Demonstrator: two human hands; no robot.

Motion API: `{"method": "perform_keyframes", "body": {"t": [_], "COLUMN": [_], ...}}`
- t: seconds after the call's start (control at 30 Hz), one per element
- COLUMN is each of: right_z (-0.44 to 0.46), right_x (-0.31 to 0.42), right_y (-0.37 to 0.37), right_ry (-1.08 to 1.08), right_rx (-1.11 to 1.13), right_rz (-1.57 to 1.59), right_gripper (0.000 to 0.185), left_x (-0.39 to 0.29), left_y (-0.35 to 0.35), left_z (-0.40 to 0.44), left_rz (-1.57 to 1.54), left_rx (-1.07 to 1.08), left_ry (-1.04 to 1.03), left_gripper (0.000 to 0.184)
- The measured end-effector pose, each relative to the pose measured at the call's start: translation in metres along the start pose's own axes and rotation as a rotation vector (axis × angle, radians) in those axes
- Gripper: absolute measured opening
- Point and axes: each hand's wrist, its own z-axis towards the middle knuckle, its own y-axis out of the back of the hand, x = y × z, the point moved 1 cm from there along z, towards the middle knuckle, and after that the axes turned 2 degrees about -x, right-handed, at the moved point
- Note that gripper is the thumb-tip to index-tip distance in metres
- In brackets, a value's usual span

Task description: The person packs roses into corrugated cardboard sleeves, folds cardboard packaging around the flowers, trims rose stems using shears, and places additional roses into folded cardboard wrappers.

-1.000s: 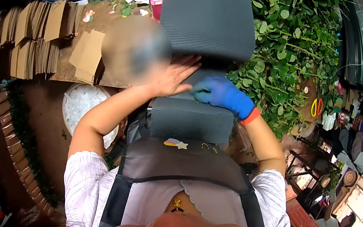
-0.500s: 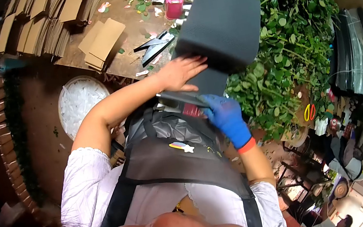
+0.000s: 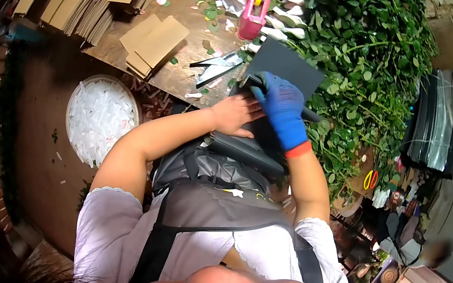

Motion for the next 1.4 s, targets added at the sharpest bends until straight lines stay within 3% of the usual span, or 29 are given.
{"method": "perform_keyframes", "body": {"t": [0.13,0.23,0.3,0.37,0.43,0.5,0.53,0.63,0.7,0.77,0.87,0.9,0.93,0.97,1.0,1.07,1.17,1.2,1.23,1.27,1.3,1.4], "right_z": [0.032,0.046,0.063,0.091,0.126,0.147,0.153,0.152,0.146,0.140,0.093,0.070,0.045,0.021,0.002,-0.045,-0.080,-0.086,-0.071,-0.075,-0.081,-0.086], "right_x": [0.009,0.051,0.094,0.137,0.150,0.157,0.157,0.153,0.153,0.149,0.148,0.136,0.125,0.114,0.101,0.061,0.007,-0.011,-0.017,-0.023,-0.029,-0.055], "right_y": [0.041,0.049,0.031,-0.001,-0.076,-0.109,-0.119,-0.111,-0.111,-0.105,-0.025,-0.002,0.016,0.036,0.042,0.030,0.003,-0.013,0.004,-0.005,-0.022,-0.078], "right_ry": [-0.045,0.396,0.597,0.652,0.651,0.583,0.545,0.574,0.553,0.552,0.602,0.619,0.631,0.592,0.536,0.179,-0.334,-0.473,-0.571,-0.649,-0.719,-0.790], "right_rx": [0.429,0.037,0.019,0.055,-0.255,-0.288,-0.303,-0.330,-0.196,-0.143,-0.235,-0.167,-0.112,0.010,0.039,0.155,0.385,0.427,0.722,0.702,0.678,0.894], "right_rz": [0.101,0.157,0.264,0.197,-0.062,-0.147,-0.189,-0.103,-0.154,-0.155,0.026,0.202,0.313,0.376,0.495,0.642,0.897,0.945,0.562,0.747,0.937,0.832], "right_gripper": [0.043,0.049,0.060,0.058,0.055,0.048,0.044,0.038,0.034,0.034,0.038,0.048,0.058,0.064,0.049,0.036,0.030,0.034,0.042,0.047,0.053,0.066], "left_x": [0.003,-0.002,-0.005,0.006,0.006,0.006,0.035,0.014,0.001,0.007,-0.003,0.006,0.014,0.016,0.018,0.011,0.011,0.003,-0.001,0.002,0.003,0.009], "left_y": [-0.009,-0.005,0.013,-0.021,-0.031,-0.038,-0.116,-0.064,-0.008,-0.041,0.014,-0.029,-0.071,-0.077,-0.082,-0.068,-0.069,-0.027,-0.002,-0.010,-0.008,0.011], "left_z": [0.000,-0.002,-0.001,0.008,0.008,0.000,-0.009,0.002,-0.006,-0.003,0.007,0.001,-0.004,-0.003,0.000,0.000,0.003,0.003,0.003,0.002,0.001,-0.005], "left_rz": [0.110,0.047,-0.145,-0.377,-0.308,-0.487,-0.281,-0.381,-0.515,-0.337,-0.392,-0.894,-1.368,-1.602,-1.836,-2.251,-1.054,-0.558,-0.056,0.040,0.006,-0.210], "left_rx": [-0.154,0.023,-0.039,-0.013,-0.044,-0.269,0.040,-0.251,-0.026,-0.215,0.215,-0.041,-0.301,-0.317,-0.325,-0.275,-0.238,-0.173,-0.108,-0.229,-0.147,0.043], "left_ry": [-0.065,0.016,-0.012,-0.079,-0.085,-0.020,-0.014,-0.070,0.037,-0.054,0.093,0.139,0.059,0.085,0.114,0.111,0.032,0.009,-0.019,-0.061,-0.060,-0.002], "left_gripper": [0.089,0.088,0.077,0.075,0.070,0.063,0.064,0.060,0.061,0.059,0.056,0.054,0.053,0.053,0.053,0.055,0.057,0.057,0.058,0.053,0.052,0.048]}}
